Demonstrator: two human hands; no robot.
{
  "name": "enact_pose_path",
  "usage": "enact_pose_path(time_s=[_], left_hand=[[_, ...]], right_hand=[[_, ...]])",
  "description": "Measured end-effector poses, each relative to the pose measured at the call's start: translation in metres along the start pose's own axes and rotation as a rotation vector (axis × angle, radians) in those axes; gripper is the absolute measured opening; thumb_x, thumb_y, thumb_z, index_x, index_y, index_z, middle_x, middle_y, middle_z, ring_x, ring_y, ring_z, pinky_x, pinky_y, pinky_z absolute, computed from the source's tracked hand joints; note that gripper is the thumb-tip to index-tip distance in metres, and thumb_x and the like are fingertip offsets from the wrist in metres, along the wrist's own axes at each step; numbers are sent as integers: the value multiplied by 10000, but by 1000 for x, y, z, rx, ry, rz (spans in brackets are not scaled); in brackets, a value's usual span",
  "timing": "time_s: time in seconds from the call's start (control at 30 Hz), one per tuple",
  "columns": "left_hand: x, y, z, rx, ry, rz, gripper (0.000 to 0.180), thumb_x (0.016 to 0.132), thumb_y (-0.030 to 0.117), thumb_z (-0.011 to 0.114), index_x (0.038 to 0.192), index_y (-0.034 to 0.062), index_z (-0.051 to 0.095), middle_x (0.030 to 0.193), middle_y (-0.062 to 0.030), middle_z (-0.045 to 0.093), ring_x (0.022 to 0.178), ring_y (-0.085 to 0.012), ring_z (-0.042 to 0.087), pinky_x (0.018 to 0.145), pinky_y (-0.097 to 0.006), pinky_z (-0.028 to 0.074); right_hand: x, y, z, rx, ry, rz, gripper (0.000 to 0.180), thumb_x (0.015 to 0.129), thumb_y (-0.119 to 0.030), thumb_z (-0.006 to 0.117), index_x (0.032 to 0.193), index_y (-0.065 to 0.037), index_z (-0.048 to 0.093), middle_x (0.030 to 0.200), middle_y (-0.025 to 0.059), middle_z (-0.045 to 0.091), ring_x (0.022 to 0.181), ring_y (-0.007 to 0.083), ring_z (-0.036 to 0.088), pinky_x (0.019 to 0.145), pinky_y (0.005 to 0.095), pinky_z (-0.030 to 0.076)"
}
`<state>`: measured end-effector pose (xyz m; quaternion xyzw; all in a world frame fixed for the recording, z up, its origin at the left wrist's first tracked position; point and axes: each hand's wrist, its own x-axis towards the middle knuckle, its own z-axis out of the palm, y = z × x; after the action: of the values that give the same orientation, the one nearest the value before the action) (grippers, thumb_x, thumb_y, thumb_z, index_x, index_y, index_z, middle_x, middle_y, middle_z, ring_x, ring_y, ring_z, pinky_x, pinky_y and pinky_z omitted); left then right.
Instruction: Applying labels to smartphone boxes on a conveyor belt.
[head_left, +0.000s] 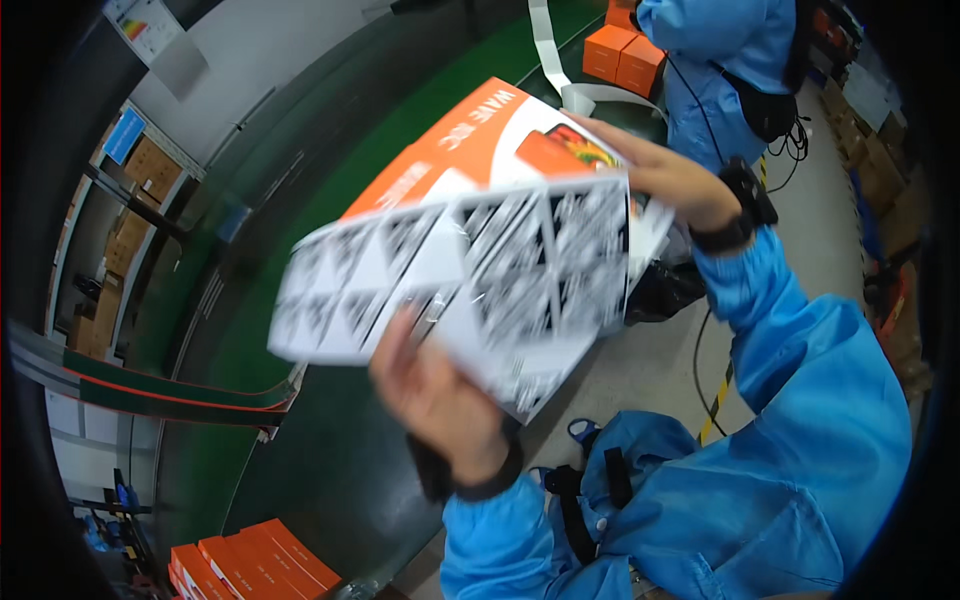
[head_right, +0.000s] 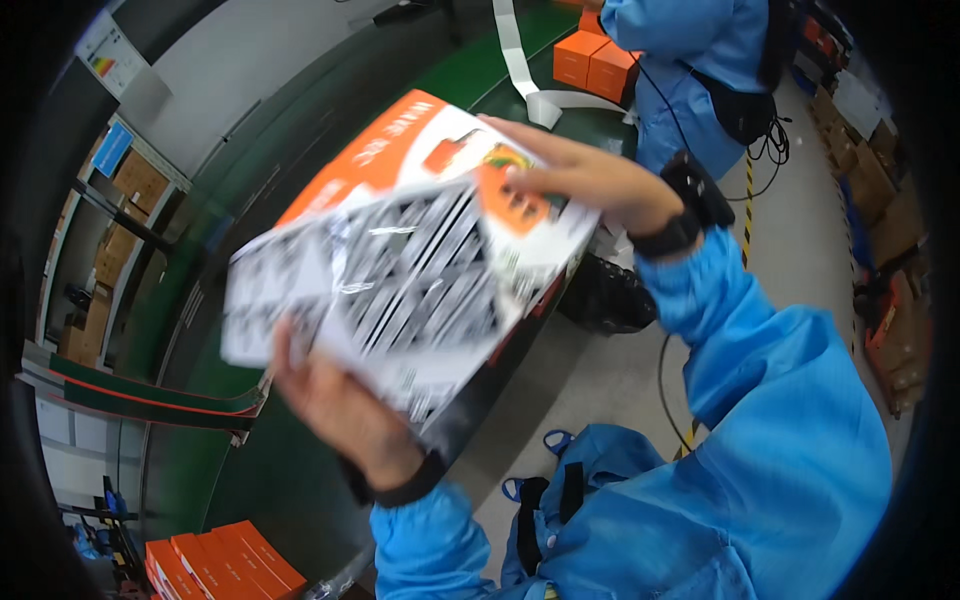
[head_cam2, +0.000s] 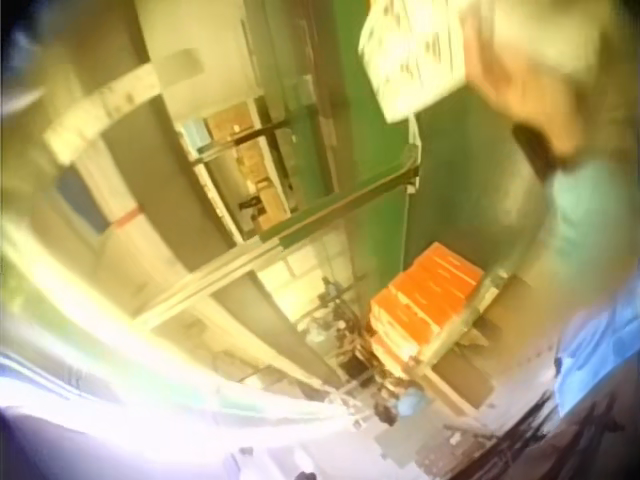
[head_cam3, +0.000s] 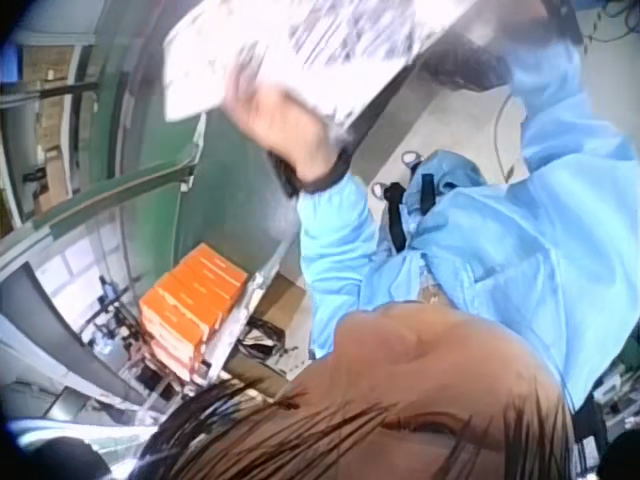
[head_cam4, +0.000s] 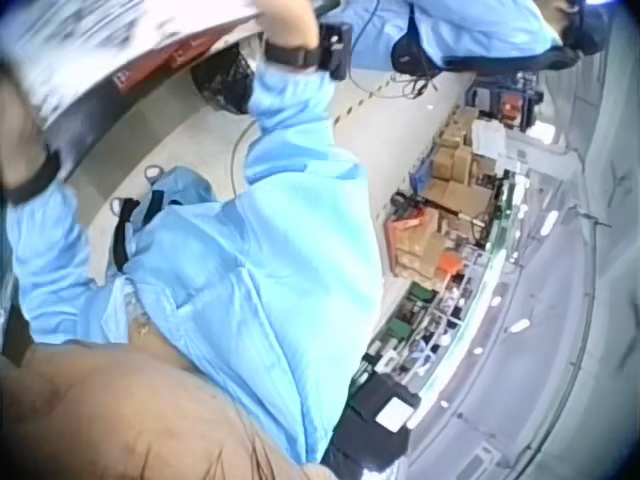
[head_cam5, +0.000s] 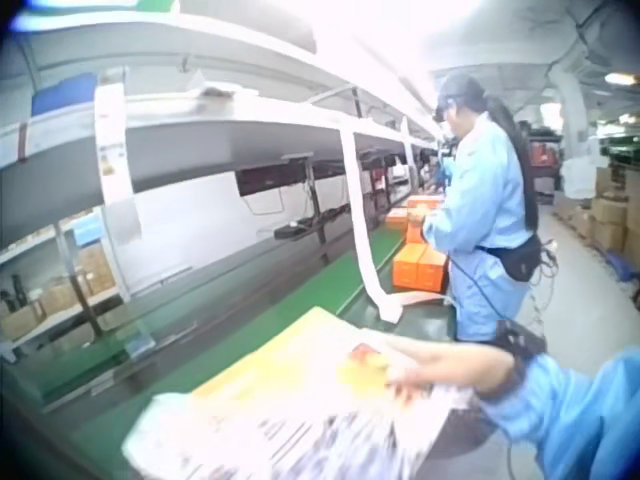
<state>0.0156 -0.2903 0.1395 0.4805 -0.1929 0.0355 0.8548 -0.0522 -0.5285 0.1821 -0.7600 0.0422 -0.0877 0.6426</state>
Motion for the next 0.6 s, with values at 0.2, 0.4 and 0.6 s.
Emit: enact_pose_path(time_s=[0.2,0.4,0.6], left_hand=[[14,-45,45,33,-182,-109,297,791,-30,386,1073,-38,480,1104,-117,496,998,-150,459,882,-267,333],[-8,16,-24,421,-6,87,225,831,91,417,944,-47,555,948,-110,575,876,-149,521,792,-252,380],[-104,108,-157,1055,608,346,222,829,54,456,1039,-19,457,1013,-125,492,835,-148,479,710,-248,391]], right_hand=[[45,39,-61,-97,-86,155,607,806,-161,524,1312,-65,204,1211,96,401,1004,113,461,825,226,392],[36,53,-65,-533,263,-207,381,824,-156,477,1154,25,417,1126,103,471,1040,172,444,895,252,314],[-34,-12,36,-219,364,-475,252,860,-113,383,1034,41,481,1070,112,496,1028,164,454,904,254,301]])
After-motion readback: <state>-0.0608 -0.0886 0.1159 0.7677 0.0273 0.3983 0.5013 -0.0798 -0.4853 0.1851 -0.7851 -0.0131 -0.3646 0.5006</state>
